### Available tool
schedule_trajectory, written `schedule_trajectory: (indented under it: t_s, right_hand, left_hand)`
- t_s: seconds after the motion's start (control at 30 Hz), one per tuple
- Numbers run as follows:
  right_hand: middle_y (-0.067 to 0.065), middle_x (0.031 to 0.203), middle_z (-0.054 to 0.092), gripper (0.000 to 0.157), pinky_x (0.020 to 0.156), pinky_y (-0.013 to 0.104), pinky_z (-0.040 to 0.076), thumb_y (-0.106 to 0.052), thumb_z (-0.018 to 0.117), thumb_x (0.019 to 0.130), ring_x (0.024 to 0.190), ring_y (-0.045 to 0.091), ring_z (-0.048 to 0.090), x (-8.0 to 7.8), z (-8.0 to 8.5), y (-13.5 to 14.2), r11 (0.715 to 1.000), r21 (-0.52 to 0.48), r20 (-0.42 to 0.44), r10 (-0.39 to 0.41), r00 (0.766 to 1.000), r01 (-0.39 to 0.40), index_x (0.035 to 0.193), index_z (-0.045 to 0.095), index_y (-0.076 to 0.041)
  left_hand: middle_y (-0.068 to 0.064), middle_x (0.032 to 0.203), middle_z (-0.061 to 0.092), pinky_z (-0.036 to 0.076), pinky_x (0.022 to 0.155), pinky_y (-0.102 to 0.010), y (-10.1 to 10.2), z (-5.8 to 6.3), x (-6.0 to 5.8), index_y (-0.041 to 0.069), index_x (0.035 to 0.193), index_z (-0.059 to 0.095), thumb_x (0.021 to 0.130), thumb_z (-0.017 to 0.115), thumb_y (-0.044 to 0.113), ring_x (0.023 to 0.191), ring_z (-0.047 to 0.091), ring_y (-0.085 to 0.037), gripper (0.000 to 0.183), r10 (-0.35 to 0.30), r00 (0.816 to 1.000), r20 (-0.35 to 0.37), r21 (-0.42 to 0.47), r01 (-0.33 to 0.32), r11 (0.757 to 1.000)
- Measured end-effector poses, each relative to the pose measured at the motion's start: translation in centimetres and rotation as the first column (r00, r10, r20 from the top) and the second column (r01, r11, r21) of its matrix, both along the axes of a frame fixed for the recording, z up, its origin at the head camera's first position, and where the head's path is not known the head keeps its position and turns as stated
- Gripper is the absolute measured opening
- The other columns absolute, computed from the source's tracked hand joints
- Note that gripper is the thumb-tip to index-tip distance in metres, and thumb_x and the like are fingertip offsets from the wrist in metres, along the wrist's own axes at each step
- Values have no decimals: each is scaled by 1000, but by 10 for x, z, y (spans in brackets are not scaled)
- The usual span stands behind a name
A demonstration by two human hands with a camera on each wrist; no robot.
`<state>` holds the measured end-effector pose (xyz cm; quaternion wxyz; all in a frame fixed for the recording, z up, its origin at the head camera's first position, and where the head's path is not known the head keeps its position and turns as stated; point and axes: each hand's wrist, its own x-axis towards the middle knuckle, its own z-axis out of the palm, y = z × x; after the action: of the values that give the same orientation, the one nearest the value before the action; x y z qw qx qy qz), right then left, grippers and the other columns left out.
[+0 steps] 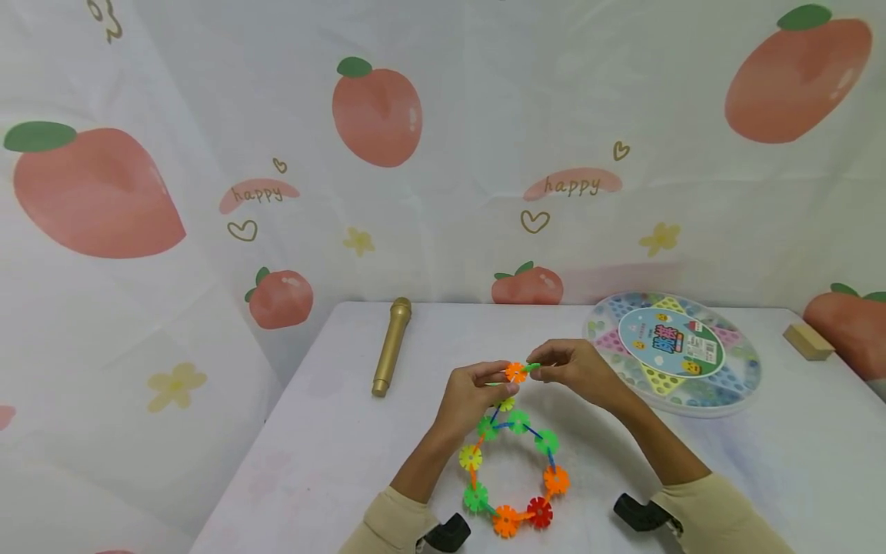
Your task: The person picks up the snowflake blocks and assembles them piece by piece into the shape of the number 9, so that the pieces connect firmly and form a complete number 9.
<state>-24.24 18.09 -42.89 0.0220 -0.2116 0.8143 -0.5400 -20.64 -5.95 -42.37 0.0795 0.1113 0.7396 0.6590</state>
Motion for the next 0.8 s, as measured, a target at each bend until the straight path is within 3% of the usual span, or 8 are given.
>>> schedule_trajectory:
  t_s: [0.17,0.33,0.5,0.8]
  right_hand:
    - [13,103,77,19,79,29,62,-10,77,95,92,23,72,-6,-8,-4,998,50,20,35,999,-36,114,78,-8]
    - [8,98,78,22,79,30,61,-10,76,94,90,21,72,-15,-13,-12,996,71,69,45,997,-50,116,77,-5]
    - [5,103,78,25,76,32,61,-12,79,93,86,19,71,-25,-20,-23,989,137,70,49,996,-58,118,77,-6]
    - [3,101,76,34,76,30,61,-15,84,92,84,17,70,-37,-24,-42,973,208,91,86,992,-103,123,75,-5]
  left_hand:
    - [-14,116,77,62,90,-30,-2,0,0,8,134,73,96,81,20,97,76,-17,41,15,1000,-4,9,-15,1000]
    - [-15,116,77,63,83,-29,-6,0,2,7,134,73,96,80,19,94,77,-17,40,27,1000,-8,8,-27,1000]
    - [-13,116,78,62,74,-27,-11,0,3,9,134,73,97,80,21,90,76,-15,39,23,1000,0,-10,-23,1000]
    - [-8,119,77,64,78,-31,-21,2,7,13,138,70,97,79,21,94,76,-17,43,58,997,40,-21,-57,998]
